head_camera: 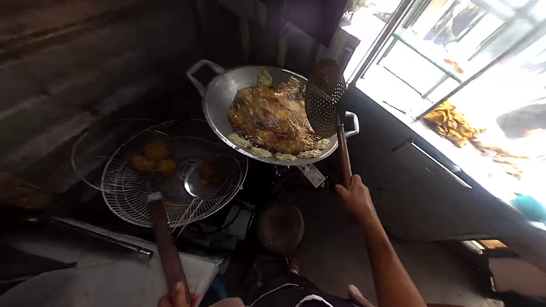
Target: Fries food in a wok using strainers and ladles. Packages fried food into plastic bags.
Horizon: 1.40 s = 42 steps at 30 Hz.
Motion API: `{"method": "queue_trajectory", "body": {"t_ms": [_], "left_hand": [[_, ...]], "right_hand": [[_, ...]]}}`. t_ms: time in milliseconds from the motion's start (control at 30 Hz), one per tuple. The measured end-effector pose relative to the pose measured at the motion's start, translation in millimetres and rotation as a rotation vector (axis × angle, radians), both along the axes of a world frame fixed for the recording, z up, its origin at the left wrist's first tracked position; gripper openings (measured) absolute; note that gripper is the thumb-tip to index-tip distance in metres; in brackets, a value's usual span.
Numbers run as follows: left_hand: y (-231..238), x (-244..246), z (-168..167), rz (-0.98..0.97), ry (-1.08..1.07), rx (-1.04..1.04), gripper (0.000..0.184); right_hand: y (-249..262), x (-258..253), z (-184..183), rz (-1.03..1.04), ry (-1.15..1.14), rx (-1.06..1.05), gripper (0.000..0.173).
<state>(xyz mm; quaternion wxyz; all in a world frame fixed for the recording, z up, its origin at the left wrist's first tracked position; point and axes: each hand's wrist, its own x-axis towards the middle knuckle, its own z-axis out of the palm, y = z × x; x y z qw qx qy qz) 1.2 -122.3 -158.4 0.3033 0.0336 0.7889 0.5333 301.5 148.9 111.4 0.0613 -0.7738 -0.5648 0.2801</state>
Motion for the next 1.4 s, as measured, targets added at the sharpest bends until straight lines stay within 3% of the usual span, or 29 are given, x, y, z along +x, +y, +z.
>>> {"method": "queue_trajectory", "body": {"t_ms": [233, 400, 567, 733, 900, 1067, 1233, 1400], "left_hand": [[5, 8, 10, 0.025, 0.022, -0.021, 0.04], [6, 8, 9, 0.032, 0.018, -0.019, 0.035], [8, 10, 13, 0.057, 0.001, -0.031, 0.033], [9, 12, 12, 0.063, 0.035, -0.046, 0.032], [10, 13, 11, 0.075, 0.042, -0.033, 0.03], [9, 12, 14, 0.053, 0.035, -0.057, 0.032], [11, 12, 14, 0.075, 0.028, -0.05, 0.031], [12, 12, 16, 0.086, 0.013, -0.026, 0.027]], "right_hand": [[39, -43, -49, 0.013, 0.217, -0.075, 0.041], [57, -30, -45, 0.054, 0.222, -0.038, 0.041], [33, -9, -17, 0.043, 0.068, 0.067, 0.048], [23, -17, -9, 0.01, -0.044, -0.014, 0.048], [50, -38, -44, 0.014, 0.035, -0.076, 0.047], [76, -34, -37, -0.026, 0.257, -0.038, 0.027], [43, -10, -15, 0.069, 0.074, 0.022, 0.043], [4, -4, -5, 0.142, -0.017, -0.005, 0.039]]}}
